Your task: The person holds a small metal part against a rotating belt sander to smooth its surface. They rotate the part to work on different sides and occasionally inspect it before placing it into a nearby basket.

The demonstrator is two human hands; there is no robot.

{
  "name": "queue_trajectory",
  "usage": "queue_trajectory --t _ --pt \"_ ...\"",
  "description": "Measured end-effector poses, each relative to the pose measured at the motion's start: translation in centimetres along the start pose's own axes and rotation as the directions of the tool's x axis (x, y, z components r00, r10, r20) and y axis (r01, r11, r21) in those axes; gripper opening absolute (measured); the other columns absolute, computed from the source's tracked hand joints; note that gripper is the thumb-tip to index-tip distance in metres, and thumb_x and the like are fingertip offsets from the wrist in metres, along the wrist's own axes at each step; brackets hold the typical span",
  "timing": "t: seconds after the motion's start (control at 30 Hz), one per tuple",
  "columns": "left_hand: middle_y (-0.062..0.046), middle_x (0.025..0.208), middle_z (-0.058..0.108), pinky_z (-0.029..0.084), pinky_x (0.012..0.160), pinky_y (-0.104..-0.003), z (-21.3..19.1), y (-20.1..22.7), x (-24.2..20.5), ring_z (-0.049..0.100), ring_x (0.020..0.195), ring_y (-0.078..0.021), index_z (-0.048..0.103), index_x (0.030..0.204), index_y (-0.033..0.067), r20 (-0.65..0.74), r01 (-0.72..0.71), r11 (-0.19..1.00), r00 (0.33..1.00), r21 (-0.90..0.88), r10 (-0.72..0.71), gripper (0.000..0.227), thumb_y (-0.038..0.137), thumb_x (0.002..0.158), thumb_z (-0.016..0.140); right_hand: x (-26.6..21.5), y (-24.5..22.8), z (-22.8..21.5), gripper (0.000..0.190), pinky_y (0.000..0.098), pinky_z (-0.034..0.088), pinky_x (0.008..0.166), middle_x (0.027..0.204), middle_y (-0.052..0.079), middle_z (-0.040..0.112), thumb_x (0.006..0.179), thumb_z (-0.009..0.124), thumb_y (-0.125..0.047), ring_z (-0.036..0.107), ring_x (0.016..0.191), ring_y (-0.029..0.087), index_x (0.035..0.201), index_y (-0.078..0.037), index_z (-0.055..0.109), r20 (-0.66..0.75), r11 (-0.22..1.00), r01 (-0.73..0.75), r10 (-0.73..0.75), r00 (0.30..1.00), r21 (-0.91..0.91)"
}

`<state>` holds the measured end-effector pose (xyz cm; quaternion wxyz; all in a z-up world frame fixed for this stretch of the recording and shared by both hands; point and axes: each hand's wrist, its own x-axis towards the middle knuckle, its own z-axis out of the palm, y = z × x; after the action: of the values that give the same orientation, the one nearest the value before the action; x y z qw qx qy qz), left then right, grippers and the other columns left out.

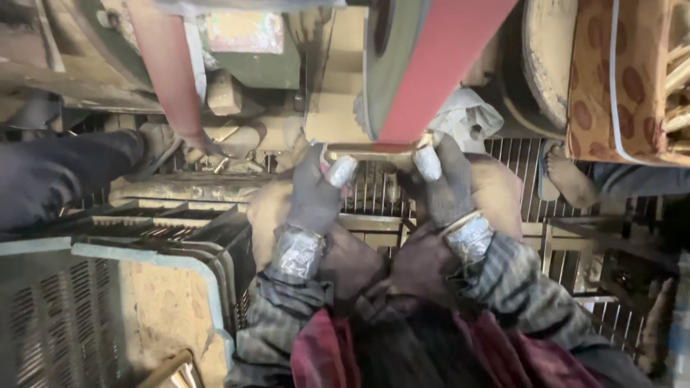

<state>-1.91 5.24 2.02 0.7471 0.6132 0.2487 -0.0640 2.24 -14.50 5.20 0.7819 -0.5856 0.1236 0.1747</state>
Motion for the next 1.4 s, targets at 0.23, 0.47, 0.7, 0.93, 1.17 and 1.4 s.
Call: queue_trajectory --t 0.23,0.47,0.7,0.93,1.17,1.4 --pt "-0.001 0.084 0.066 0.053 0.048 -0.025 0.7 -0.3 2.8 0.065 0.062 -0.0082 0.061 0.113 0.0039 -0.147 0.219 0.967 0.960 -0.129 -0.237 0.022 0.011 0.092 0.065 2.5 0.5 0.7 0.032 0.0258 0.051 0.051 0.083 0.006 0.072 0.092 0.059 -0.013 0.067 0.064 0.011 0.121 0.000 0.064 0.085 0.900 0.090 -0.059 0.995 -0.426" --pt "-0.003 0.082 0.065 0.046 0.048 -0.025 -0.5 -0.2 -0.4 0.057 0.059 -0.0107 0.063 0.115 0.0059 -0.083 0.035 0.998 0.996 -0.048 -0.039 0.023 0.011 0.093 0.060 0.8 1.3 -0.3 0.028 0.0251 0.050 0.065 0.093 0.000 0.068 0.104 0.057 -0.016 0.060 0.076 0.009 0.129 -0.003 0.062 0.146 0.827 0.325 -0.291 0.946 -0.458" --pt "-0.002 0.086 0.066 0.053 0.058 -0.025 -0.3 -1.2 1.2 0.062 0.070 -0.0100 0.064 0.112 0.0022 -0.031 0.019 0.989 0.999 -0.148 -0.024 0.023 0.017 0.096 0.069 0.7 1.2 0.4 0.026 0.0295 0.040 0.047 0.083 0.005 0.055 0.107 0.062 -0.019 0.049 0.058 0.013 0.127 -0.004 0.061 -0.024 0.996 -0.069 0.071 0.997 0.064" --pt "-0.003 0.119 0.065 0.057 0.083 -0.026 -1.4 3.6 -8.8 0.063 0.097 -0.0096 0.053 0.142 0.0015 0.295 -0.203 0.953 0.918 -0.227 0.266 0.051 0.013 0.095 0.068 -5.9 -3.0 -2.6 0.036 0.0312 0.060 0.072 0.107 0.010 0.071 0.094 0.066 -0.024 0.073 0.095 0.020 0.121 0.000 0.062 0.087 0.930 -0.130 0.107 0.990 0.343" --pt "-0.004 0.125 0.064 0.055 0.087 -0.025 -0.7 4.4 -12.7 0.062 0.103 -0.0098 0.048 0.148 -0.0007 0.402 -0.150 0.951 0.880 -0.271 0.253 0.059 0.009 0.093 0.066 -13.8 -2.1 -4.5 0.054 0.0323 0.057 0.094 0.122 0.012 0.068 0.089 0.084 -0.008 0.069 0.109 0.022 0.136 0.001 0.059 0.339 0.448 0.558 -0.480 0.809 -0.699" --pt "-0.002 0.117 0.064 0.054 0.082 -0.024 0.4 2.9 -10.8 0.062 0.096 -0.0083 0.048 0.147 0.0004 0.446 -0.121 0.962 0.867 -0.244 0.222 0.055 0.015 0.097 0.067 -14.1 -1.0 -5.6 0.052 0.0322 0.057 0.094 0.122 0.011 0.067 0.088 0.080 -0.006 0.068 0.111 0.021 0.134 0.002 0.056 0.307 0.573 0.502 -0.407 0.860 -0.648"
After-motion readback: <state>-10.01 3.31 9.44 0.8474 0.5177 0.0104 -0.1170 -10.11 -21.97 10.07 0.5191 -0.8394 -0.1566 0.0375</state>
